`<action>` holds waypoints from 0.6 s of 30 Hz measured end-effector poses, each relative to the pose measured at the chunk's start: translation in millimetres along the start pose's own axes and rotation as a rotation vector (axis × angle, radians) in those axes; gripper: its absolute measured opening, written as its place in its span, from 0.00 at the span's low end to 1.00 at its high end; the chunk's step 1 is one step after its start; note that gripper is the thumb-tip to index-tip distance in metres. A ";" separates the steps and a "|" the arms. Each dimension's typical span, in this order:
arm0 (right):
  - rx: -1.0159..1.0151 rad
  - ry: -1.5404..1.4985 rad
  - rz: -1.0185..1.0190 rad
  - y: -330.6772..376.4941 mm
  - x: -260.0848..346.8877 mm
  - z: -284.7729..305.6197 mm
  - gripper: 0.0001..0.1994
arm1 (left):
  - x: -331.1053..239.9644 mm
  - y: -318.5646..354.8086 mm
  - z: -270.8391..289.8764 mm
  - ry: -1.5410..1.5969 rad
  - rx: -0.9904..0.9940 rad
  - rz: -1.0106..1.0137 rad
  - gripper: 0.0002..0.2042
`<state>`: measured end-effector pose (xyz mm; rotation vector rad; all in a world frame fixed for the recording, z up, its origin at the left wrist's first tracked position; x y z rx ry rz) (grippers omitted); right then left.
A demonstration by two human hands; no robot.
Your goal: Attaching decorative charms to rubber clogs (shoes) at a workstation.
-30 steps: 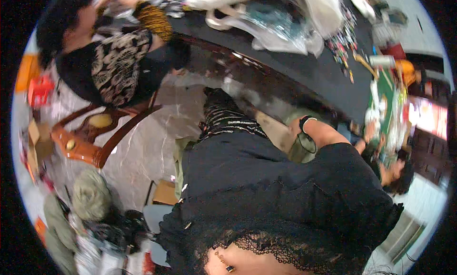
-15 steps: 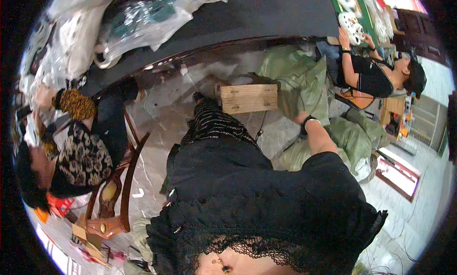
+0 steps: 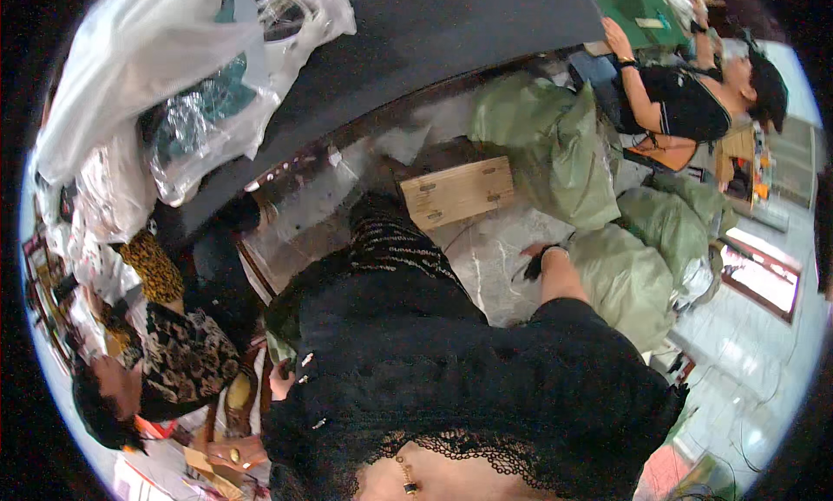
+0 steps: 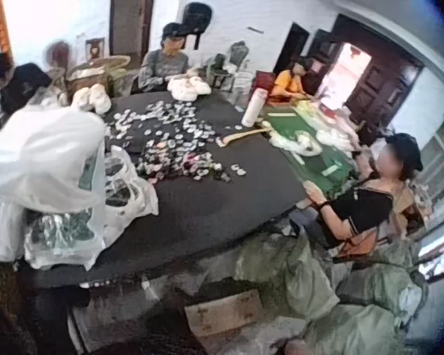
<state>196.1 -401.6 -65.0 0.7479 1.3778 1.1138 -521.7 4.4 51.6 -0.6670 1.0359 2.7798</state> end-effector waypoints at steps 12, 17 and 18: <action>-0.299 -0.251 0.512 108.3 24.0 -232.0 0.15 | -40.5 -199.8 40.5 -0.384 0.301 -0.619 0.16; -0.573 -0.432 0.519 120.6 4.4 -288.4 0.14 | -242.0 -118.9 41.4 -0.289 0.182 -0.861 0.15; -0.572 -0.458 0.515 122.0 0.0 -300.3 0.14 | -291.0 -88.9 42.1 -0.378 0.231 -0.722 0.15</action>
Point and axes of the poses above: each hand's wrist, its own y-axis away from the middle knuckle, its own z-axis out of the back of the hand, x = y × z, the point moved 4 cm from there along -y, towards the middle knuckle
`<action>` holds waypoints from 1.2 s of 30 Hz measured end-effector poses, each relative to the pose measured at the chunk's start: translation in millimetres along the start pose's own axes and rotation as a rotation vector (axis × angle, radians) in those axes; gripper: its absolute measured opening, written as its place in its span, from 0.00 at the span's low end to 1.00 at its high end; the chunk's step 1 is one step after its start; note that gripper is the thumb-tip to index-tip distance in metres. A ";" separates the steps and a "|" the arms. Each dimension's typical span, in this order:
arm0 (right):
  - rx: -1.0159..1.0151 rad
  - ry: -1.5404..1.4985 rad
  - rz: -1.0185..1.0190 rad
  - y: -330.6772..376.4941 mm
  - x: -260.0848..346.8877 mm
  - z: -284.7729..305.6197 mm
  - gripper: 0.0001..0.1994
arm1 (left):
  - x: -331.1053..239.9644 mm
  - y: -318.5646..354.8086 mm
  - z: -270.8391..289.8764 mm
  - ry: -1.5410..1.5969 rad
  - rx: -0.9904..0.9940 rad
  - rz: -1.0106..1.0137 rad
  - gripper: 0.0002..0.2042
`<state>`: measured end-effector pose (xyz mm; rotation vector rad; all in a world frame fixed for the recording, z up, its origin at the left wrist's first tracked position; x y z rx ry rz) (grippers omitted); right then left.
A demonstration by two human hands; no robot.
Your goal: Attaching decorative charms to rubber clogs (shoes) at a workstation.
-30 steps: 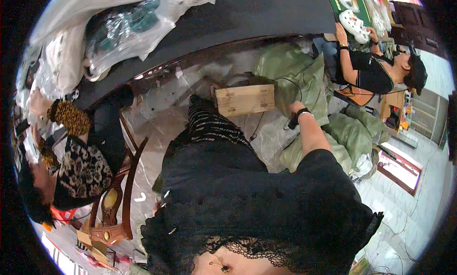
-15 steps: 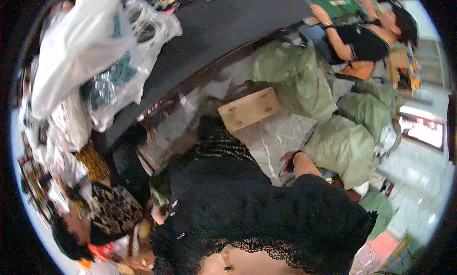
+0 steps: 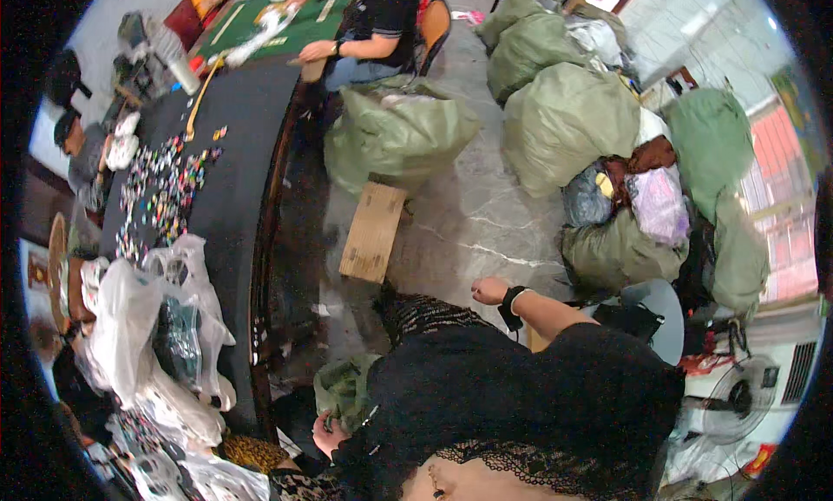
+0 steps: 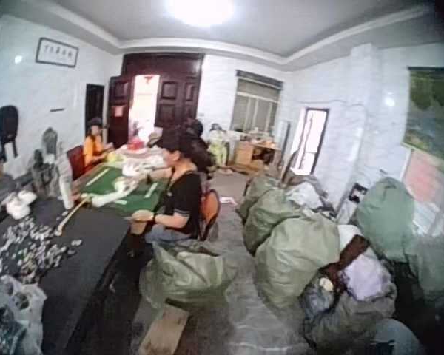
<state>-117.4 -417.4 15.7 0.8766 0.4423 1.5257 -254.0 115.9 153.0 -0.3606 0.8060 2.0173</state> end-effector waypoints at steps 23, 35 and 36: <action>-0.623 -0.524 0.837 134.6 -55.7 239.8 0.57 | -599.9 53.8 -72.3 0.278 0.235 -1.124 0.12; -0.673 -1.345 0.649 112.9 -209.6 276.3 0.25 | -774.9 128.5 -213.8 0.433 1.167 -1.549 0.14; -0.747 -1.357 0.613 110.5 -221.2 284.7 0.24 | -781.0 123.8 -217.7 0.417 1.168 -1.550 0.14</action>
Point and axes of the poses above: each hand's wrist, its own y-axis away from the middle knuckle, its own z-axis out of the back of the hand, x = y × z, the point moved 4 cm from there along -y, towards the middle knuckle
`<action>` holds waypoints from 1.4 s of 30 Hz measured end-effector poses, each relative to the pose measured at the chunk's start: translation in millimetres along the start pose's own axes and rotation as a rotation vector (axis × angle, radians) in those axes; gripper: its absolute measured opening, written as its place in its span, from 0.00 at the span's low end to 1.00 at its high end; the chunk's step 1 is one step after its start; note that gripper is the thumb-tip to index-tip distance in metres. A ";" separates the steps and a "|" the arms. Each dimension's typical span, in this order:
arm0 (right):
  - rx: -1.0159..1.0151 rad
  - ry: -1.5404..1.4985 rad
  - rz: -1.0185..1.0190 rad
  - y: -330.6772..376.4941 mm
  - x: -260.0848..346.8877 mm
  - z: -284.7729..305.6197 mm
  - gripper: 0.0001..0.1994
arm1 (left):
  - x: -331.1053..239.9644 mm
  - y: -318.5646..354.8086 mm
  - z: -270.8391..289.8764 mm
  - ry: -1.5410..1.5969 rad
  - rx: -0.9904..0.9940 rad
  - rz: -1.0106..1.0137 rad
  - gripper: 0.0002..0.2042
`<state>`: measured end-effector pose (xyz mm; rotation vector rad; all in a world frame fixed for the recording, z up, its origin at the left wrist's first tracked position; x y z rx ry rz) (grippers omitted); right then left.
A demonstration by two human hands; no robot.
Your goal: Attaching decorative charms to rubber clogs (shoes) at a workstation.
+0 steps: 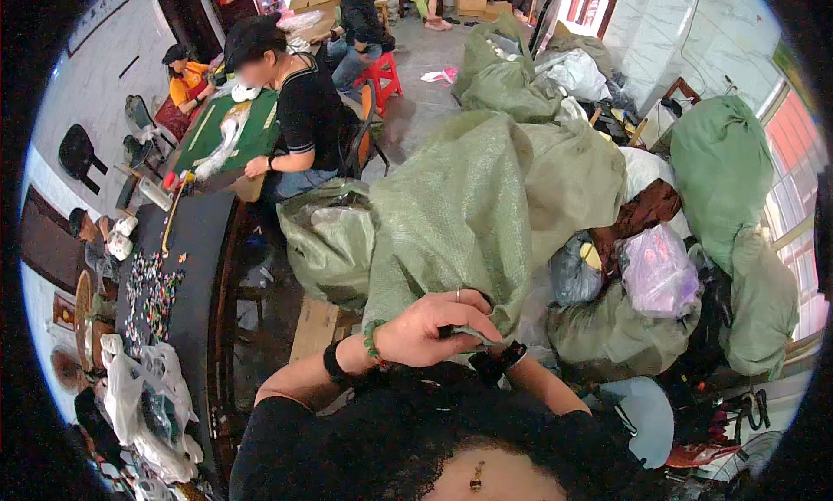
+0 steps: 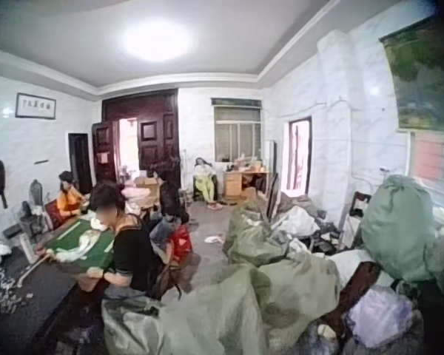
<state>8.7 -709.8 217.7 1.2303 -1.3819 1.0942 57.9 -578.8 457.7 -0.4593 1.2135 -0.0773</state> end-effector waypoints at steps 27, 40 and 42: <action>0.262 0.653 0.229 -280.2 150.2 88.7 0.27 | 346.7 -122.8 202.1 -0.279 -0.026 0.576 0.22; -0.147 1.024 0.007 -323.2 109.9 331.6 0.17 | 390.8 -256.0 321.1 -0.442 -0.601 0.492 0.17; -0.104 1.048 -0.004 -328.5 109.6 339.4 0.15 | 407.1 -270.7 342.4 -0.558 -0.645 0.398 0.17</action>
Point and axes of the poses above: each hand's wrist, its own y-axis away from the middle knuckle, its own z-axis out of the back of the hand, x = y × z, the point moved 4 cm from there along -y, towards the middle knuckle
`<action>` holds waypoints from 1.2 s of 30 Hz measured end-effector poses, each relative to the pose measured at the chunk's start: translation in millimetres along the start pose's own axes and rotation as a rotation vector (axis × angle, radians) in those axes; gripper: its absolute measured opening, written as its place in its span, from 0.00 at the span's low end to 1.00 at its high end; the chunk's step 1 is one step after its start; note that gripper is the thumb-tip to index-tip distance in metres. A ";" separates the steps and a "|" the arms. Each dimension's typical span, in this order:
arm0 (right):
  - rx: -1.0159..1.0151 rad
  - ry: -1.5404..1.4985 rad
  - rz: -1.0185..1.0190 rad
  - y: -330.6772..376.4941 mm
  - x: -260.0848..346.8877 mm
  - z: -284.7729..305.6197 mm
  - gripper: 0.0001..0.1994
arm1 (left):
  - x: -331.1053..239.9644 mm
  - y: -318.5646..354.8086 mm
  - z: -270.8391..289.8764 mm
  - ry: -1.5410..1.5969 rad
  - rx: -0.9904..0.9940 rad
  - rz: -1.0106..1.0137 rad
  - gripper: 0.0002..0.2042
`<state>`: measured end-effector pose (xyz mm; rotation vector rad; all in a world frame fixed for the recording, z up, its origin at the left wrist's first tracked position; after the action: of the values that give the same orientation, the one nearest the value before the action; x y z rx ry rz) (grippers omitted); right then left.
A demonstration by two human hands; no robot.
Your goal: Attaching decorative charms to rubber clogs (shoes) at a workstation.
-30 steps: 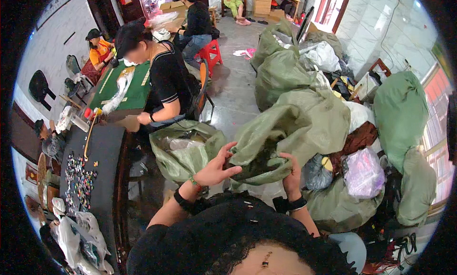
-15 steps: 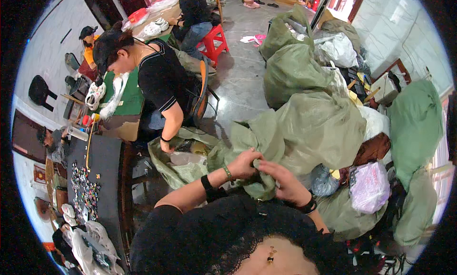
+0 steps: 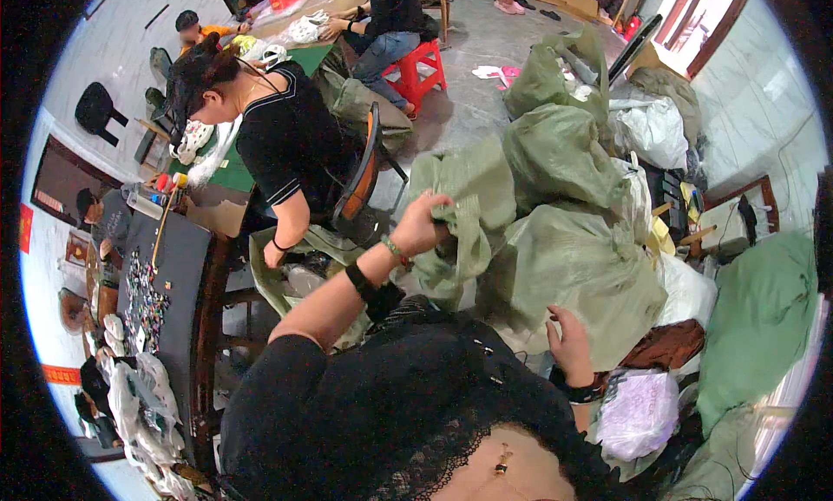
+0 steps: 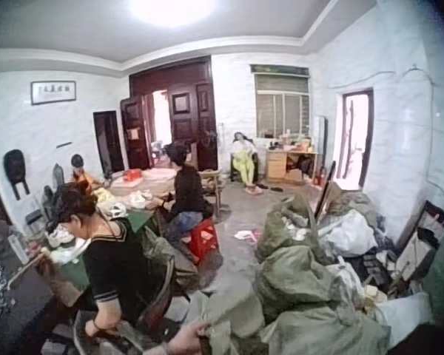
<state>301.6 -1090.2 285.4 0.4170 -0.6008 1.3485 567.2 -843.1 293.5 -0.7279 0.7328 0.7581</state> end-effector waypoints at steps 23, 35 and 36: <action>-0.077 0.007 -0.602 -126.9 -44.2 -38.3 0.15 | 276.3 -407.7 94.4 -0.451 -0.328 0.248 0.19; 0.061 -0.001 -0.692 -237.3 -16.6 -39.9 0.15 | 452.3 -485.5 159.8 -0.526 -0.355 0.465 0.22; 0.085 0.002 -0.696 -237.5 -17.8 -40.3 0.15 | 471.6 -487.4 168.7 -0.500 -0.244 0.443 0.26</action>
<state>539.1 -1123.5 257.1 0.6241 -0.3446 0.7076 1252.2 -805.7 159.6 -0.5603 0.3441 1.3917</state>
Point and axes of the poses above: each hand's wrist, its own y-axis away from the middle knuckle, its own z-axis out of the back of the hand, x = y × z, the point moved 4 cm from there along -y, towards the middle knuckle
